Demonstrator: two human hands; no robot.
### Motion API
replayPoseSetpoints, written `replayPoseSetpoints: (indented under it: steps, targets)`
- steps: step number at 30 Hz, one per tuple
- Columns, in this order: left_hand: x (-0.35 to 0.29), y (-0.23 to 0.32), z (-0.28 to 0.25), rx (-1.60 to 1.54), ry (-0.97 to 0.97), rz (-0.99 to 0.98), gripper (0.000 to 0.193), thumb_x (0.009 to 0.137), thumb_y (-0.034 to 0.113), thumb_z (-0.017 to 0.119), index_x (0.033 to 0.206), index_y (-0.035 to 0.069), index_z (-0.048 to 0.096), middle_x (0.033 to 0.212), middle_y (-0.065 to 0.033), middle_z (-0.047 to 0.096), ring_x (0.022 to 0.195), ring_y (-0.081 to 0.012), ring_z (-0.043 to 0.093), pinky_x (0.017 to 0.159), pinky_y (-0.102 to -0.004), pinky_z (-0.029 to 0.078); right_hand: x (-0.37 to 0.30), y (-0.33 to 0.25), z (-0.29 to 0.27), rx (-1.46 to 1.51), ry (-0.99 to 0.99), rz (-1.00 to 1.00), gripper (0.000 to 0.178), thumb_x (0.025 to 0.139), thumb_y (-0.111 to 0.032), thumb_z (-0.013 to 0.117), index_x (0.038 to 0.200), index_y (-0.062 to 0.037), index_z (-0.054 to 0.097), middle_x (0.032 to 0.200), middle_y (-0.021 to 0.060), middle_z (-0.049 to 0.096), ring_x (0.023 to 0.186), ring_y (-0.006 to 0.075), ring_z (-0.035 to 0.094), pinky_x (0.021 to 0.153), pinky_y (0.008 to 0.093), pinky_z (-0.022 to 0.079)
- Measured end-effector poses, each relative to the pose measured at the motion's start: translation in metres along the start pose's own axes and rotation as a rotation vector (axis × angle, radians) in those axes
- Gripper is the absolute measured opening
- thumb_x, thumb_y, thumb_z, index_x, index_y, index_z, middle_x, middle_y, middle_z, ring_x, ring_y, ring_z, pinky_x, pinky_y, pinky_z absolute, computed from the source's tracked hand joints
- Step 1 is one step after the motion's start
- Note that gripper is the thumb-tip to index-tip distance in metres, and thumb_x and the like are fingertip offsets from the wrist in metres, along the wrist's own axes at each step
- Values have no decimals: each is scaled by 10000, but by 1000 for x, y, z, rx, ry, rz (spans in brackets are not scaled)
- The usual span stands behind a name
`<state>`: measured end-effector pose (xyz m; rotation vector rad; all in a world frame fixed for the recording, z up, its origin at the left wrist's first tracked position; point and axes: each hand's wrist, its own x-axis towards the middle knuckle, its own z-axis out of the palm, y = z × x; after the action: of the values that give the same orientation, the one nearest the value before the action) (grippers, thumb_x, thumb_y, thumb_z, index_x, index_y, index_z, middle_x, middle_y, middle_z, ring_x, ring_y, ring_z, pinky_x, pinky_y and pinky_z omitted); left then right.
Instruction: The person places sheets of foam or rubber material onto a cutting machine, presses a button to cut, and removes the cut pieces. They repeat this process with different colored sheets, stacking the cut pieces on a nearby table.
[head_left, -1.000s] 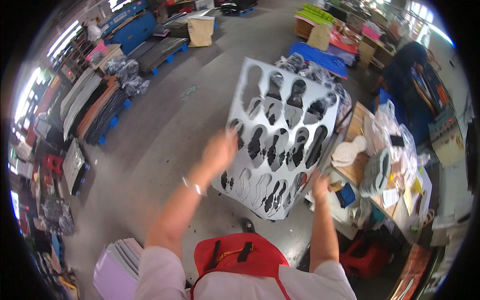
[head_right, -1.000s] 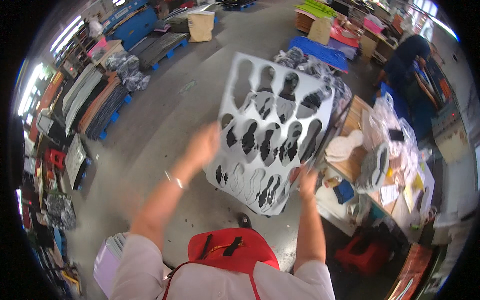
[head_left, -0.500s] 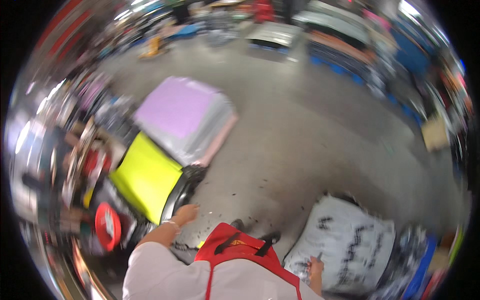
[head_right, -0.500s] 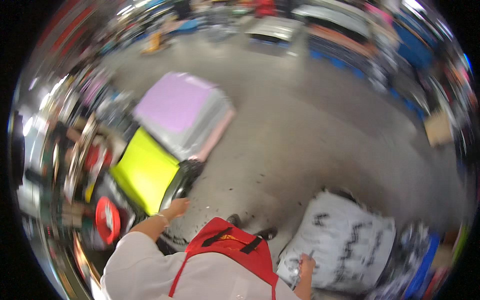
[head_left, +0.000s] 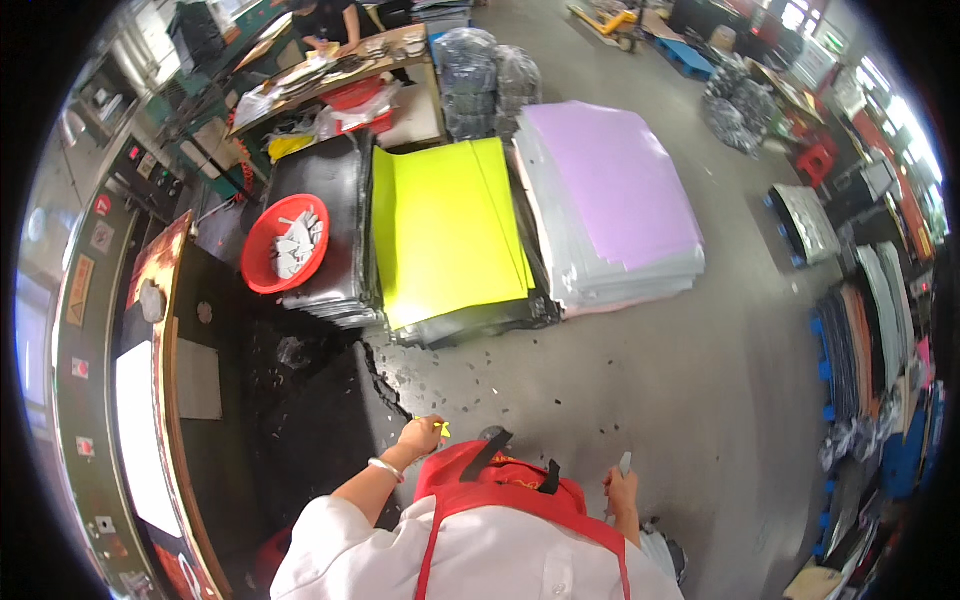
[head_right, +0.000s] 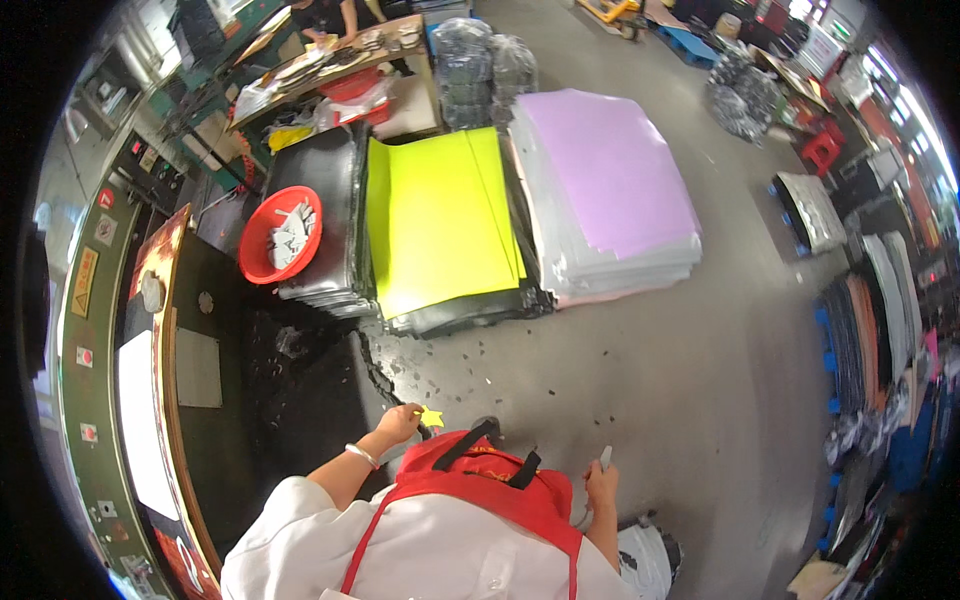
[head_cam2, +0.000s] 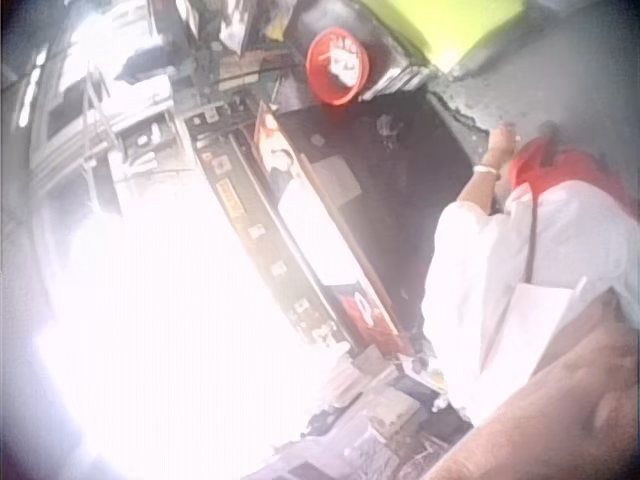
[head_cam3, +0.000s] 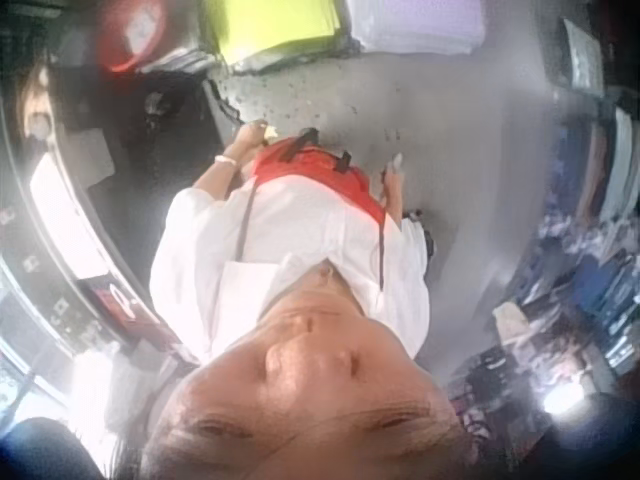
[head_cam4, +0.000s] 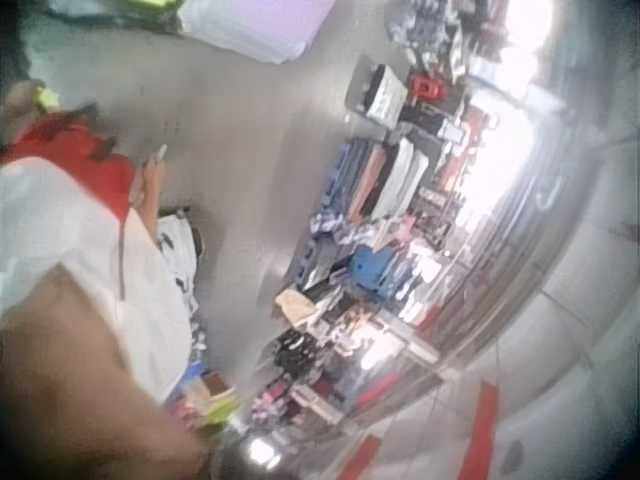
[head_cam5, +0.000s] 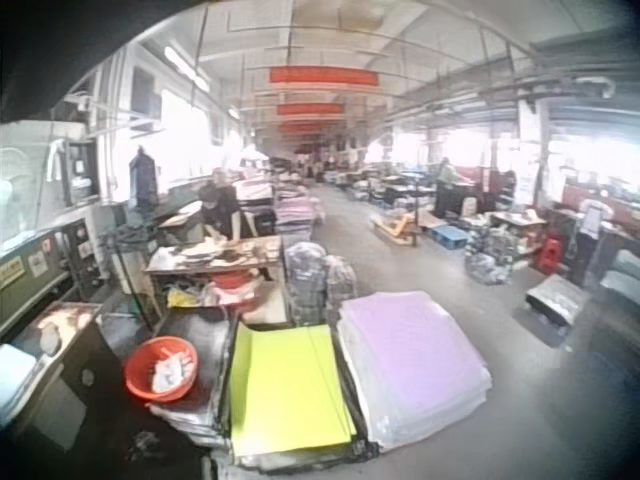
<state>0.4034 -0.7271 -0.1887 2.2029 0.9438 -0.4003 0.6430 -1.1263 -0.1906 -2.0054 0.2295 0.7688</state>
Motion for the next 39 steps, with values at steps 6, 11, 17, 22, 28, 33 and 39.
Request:
replayPoseSetpoints:
  steps: [6,11,17,22,28,33,39]
  targets:
    - [5,-43,19,-61,52,-79,275,900,315,483,990,135,670,917,-187,670,851,-391,640,748,-491,509,79,-110,55,-457,33,-414,216,852,-197,581,832,11,635,605,86,588,545,177,568,519,333,433]
    - [66,-24,64,184,-381,113,335,925,313,408,1095,121,623,1040,-185,659,900,-382,652,774,-525,510,147,-178,86,-370,-88,-381,262,872,-236,575,786,9,612,595,100,583,546,184,578,516,348,440]
    - [163,49,15,-123,-113,-77,370,915,318,429,1201,148,592,1028,-203,654,939,-379,634,836,-481,495,282,-261,154,-118,-197,-9,165,904,-138,533,831,10,523,593,72,556,439,156,523,380,287,441]
    - [210,118,-76,-118,11,-114,375,909,307,472,1208,109,580,1001,-204,658,942,-388,622,858,-460,488,339,-354,200,246,-484,-117,338,947,-282,463,922,30,592,788,139,643,686,231,628,616,366,537]
    - [294,224,-149,-399,382,234,493,858,382,625,1217,49,558,1092,-166,643,1019,-332,609,886,-400,486,302,-420,242,249,-808,-116,547,966,-384,353,1094,77,618,1083,178,655,1049,256,587,961,356,406]
    - [317,248,-186,-838,-234,150,355,901,313,625,1048,-10,612,776,-79,681,747,-199,661,739,-323,529,266,-436,256,203,-848,-202,551,974,-402,365,1089,74,617,1084,147,646,1017,229,590,929,349,425]
    - [327,232,-196,-1071,-495,19,167,908,161,590,942,13,658,754,-31,655,653,-116,607,592,-268,508,278,-413,230,163,-970,-46,530,977,-434,420,1236,13,538,1003,87,632,913,156,588,826,297,477]
